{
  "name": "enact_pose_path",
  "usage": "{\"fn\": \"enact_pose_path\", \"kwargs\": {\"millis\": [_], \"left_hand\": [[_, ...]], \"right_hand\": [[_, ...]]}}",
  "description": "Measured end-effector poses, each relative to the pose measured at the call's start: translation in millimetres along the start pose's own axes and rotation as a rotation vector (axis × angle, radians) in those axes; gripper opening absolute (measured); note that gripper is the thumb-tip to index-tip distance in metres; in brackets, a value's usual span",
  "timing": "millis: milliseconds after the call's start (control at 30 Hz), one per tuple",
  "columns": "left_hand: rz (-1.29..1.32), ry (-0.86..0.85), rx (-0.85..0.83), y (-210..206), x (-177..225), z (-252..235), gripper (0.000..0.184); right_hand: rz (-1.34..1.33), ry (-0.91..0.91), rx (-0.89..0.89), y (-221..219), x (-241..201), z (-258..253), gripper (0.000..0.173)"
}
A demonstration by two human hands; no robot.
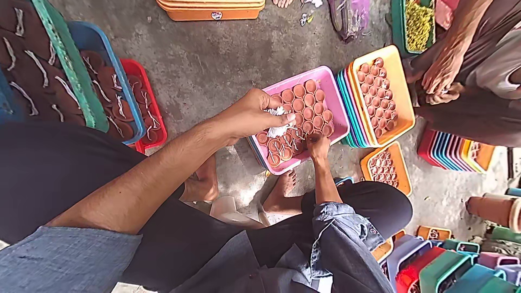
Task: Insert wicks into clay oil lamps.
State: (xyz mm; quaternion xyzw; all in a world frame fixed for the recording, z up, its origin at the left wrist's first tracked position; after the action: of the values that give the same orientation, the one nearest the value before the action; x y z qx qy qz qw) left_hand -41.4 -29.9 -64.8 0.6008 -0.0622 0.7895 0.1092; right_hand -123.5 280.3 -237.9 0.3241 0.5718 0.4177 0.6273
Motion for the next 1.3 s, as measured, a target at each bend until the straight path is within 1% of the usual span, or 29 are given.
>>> {"fn": "enact_pose_path", "kwargs": {"millis": [67,200,367,500,667,833,967,1133,1233,1300], "left_hand": [[-0.005,-0.001,-0.002,0,0,0,0.021],[-0.017,-0.004,0.003,1,0,1,0.022],[-0.027,-0.022,-0.004,0,0,0,0.022],[-0.040,-0.023,-0.007,-1,0,-1,0.022],[-0.046,-0.020,-0.004,0,0,-1,0.022],[-0.043,-0.020,-0.011,0,-1,-2,0.021],[-0.056,-0.017,-0.004,0,-1,-2,0.020],[-0.058,-0.027,-0.005,-1,-2,-2,0.020],[-0.065,-0.025,-0.007,-1,-2,-3,0.020],[-0.077,-0.018,-0.003,-1,-1,-3,0.020]], "right_hand": [[0.018,-0.020,-0.016,-2,1,2,0.011],[0.050,-0.015,-0.021,-6,0,-8,0.012],[0.034,0.003,-0.016,-2,1,6,0.010],[0.050,-0.010,-0.028,-4,2,-6,0.012],[0.013,0.011,-0.047,4,-8,-4,0.016],[-0.037,0.046,-0.013,9,-10,-4,0.019],[-0.062,0.033,-0.004,9,-10,-3,0.020],[-0.070,0.010,-0.047,4,-10,-3,0.025],[-0.062,0.000,-0.061,3,-9,-5,0.023],[-0.045,-0.026,-0.066,2,-8,-15,0.020]]}}
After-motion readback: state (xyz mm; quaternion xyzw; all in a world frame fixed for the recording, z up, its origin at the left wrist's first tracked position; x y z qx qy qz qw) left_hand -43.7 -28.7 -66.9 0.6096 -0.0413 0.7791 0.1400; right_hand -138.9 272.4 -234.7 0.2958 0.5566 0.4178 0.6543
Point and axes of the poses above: each hand's wrist, its own z-axis away from the middle knuckle, its own y-axis out of the back of the hand, x = y × z, the point moved 9 cm from there along -z, towards the middle knuckle, and after that the axes turned 5 degrees about -z, right-handed, at the moved point
